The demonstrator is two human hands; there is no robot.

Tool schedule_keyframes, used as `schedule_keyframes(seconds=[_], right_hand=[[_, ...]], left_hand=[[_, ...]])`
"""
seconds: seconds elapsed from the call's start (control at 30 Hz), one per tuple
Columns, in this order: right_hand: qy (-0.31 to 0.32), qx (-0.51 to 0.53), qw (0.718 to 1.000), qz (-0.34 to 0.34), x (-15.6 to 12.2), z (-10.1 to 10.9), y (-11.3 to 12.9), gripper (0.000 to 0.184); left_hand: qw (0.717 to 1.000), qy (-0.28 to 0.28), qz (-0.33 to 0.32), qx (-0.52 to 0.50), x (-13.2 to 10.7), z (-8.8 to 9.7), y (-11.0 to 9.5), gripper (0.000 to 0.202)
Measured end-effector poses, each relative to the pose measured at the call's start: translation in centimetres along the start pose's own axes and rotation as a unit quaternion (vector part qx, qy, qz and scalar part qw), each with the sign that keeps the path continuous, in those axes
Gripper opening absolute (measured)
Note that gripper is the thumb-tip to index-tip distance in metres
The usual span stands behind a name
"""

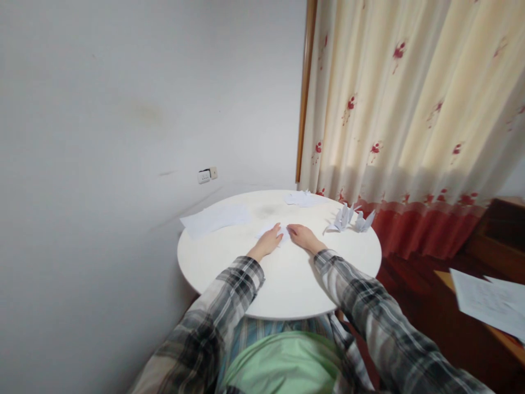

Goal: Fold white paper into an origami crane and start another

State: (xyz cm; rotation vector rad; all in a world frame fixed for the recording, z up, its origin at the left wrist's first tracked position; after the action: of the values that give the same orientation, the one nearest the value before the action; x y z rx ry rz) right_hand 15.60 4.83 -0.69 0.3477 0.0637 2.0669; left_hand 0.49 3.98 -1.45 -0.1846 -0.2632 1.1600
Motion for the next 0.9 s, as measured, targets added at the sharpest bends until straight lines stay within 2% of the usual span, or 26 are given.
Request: schedule_keyframes(seconds=[0.07,0.13,0.23,0.37,0.57,0.67,0.8,0.9], right_hand=[[0.008,0.002,1.0,-0.01,0.0,-0.2,-0.2,0.033],[0.006,0.003,1.0,-0.011,0.0,-0.3,-0.3,0.033],[-0.003,0.015,1.0,0.002,0.1,-0.3,-0.5,0.033],[-0.017,0.059,0.998,0.001,0.4,-0.5,-1.0,0.035],[-0.093,0.142,0.985,0.011,0.8,-1.0,-1.8,0.044],[-0.104,0.161,0.981,0.008,0.9,-1.2,-1.9,0.043],[-0.09,0.143,0.985,0.016,0.9,-1.1,-1.6,0.028],[-0.075,0.123,0.99,0.007,0.7,-0.9,-1.1,0.024]], left_hand=[[0.998,-0.027,0.053,0.0,0.1,0.2,0.6,0.054],[0.996,-0.04,0.08,0.011,0.1,0.4,0.9,0.058],[0.997,-0.04,0.065,0.004,0.1,0.4,1.0,0.057],[0.995,-0.055,0.056,-0.06,0.3,0.3,1.5,0.053],[0.986,-0.11,0.044,-0.119,0.4,0.2,2.2,0.06],[0.984,-0.123,0.029,-0.129,0.3,0.4,2.2,0.048],[0.986,-0.11,0.013,-0.123,0.3,0.6,2.4,0.021],[0.989,-0.103,0.013,-0.11,0.2,0.7,2.5,0.018]])
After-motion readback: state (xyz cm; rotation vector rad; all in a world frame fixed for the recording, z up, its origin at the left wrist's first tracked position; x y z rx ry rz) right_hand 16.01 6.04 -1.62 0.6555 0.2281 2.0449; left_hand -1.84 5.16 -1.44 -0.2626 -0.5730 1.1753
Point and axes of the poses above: each hand's wrist, its own x-axis towards the middle knuckle, its own z-axis out of the back of the hand, y = z × x, the point moved 2 cm from there along x, towards the middle knuckle, and after that the axes turned 9 degrees about y, right-handed, at the moved point
